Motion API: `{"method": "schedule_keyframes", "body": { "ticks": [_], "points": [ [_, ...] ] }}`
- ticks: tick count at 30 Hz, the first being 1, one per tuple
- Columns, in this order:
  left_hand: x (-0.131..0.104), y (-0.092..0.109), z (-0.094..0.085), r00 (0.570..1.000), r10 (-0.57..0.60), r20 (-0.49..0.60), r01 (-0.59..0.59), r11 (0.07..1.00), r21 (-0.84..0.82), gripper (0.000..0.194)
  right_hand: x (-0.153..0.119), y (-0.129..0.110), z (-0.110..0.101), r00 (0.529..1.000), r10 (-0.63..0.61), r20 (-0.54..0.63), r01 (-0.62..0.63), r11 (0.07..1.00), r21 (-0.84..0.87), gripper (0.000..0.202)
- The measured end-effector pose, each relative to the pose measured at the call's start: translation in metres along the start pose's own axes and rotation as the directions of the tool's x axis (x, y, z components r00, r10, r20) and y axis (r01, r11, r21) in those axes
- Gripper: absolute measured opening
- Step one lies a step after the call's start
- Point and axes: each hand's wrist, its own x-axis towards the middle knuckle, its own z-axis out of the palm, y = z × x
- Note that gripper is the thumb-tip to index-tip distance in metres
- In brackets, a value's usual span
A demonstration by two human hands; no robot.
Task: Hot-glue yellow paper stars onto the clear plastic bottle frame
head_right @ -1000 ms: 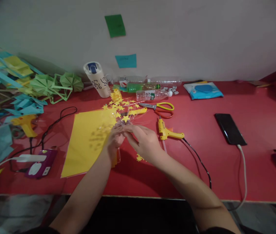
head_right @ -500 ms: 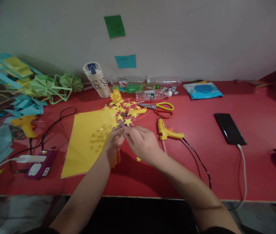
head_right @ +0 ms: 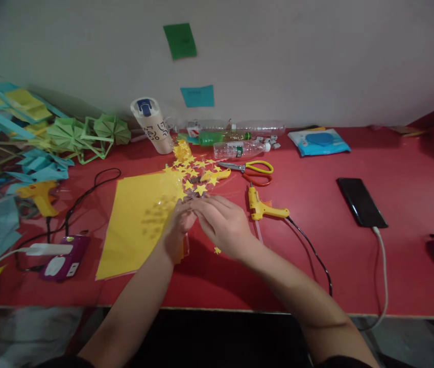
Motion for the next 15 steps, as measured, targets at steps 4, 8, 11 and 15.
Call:
{"method": "schedule_keyframes", "body": {
  "ticks": [4,8,11,15],
  "points": [
    [-0.002,0.005,0.004,1.0,-0.005,0.003,0.005,1.0,0.0,0.028,0.0,0.0,0.0,1.0,0.002,0.004,-0.002,1.0,-0.014,0.021],
    [-0.006,0.014,0.013,0.999,-0.013,0.029,0.014,0.999,-0.052,0.028,0.001,-0.002,-0.003,1.0,0.0,-0.011,-0.001,0.998,-0.062,0.026],
    [-0.008,0.019,0.017,0.999,-0.022,0.026,0.024,0.998,-0.051,0.028,0.002,-0.003,-0.006,1.0,0.01,-0.029,-0.012,0.997,-0.081,0.023],
    [-0.008,0.021,0.017,0.999,-0.042,0.007,0.042,0.999,-0.022,0.033,0.004,-0.004,-0.012,0.997,0.061,-0.05,-0.063,0.997,-0.038,0.022]
  ]
}}
